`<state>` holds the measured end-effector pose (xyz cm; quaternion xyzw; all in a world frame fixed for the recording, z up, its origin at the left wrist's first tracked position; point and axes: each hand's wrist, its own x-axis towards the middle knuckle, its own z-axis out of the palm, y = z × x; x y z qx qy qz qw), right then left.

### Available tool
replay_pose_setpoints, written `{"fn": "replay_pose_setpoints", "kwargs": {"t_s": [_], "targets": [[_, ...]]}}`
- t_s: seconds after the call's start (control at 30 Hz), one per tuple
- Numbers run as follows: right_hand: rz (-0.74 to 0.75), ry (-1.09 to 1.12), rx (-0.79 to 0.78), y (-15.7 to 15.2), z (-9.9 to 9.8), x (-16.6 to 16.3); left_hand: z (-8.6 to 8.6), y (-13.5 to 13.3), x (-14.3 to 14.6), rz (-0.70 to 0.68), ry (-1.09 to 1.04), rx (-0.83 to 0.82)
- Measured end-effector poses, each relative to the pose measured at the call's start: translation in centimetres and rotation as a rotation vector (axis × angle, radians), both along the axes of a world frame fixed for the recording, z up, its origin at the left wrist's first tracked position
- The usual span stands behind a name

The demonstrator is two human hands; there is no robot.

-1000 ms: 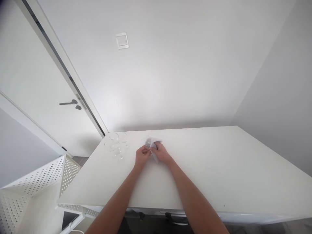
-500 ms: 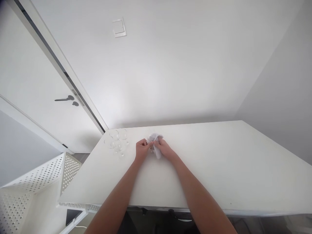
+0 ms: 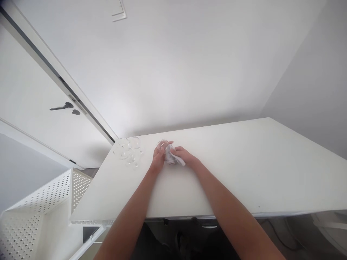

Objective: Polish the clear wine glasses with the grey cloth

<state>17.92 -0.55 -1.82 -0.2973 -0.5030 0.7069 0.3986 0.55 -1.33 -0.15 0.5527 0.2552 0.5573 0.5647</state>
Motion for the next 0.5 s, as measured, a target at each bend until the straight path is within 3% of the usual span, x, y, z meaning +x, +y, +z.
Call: {"fn": "replay_pose_setpoints", "kwargs": {"t_s": [0.1,0.23,0.37,0.5], "targets": [[-0.076,-0.002,-0.043,0.1,-0.3,-0.1,0.1,0.1,0.1,-0.052,-0.033,-0.064],[-0.162,0.051,-0.134,0.0,0.1,-0.3,0.3,0.0,0.1,-0.013,-0.056,-0.081],[-0.12,0.075,-0.018,-0.1,0.7,-0.1,0.5,-0.1,0.2,0.055,-0.027,-0.073],[-0.076,0.11,0.006,-0.5,1.3,0.1,0.5,-0.3,0.3,0.032,0.012,-0.056]]}}
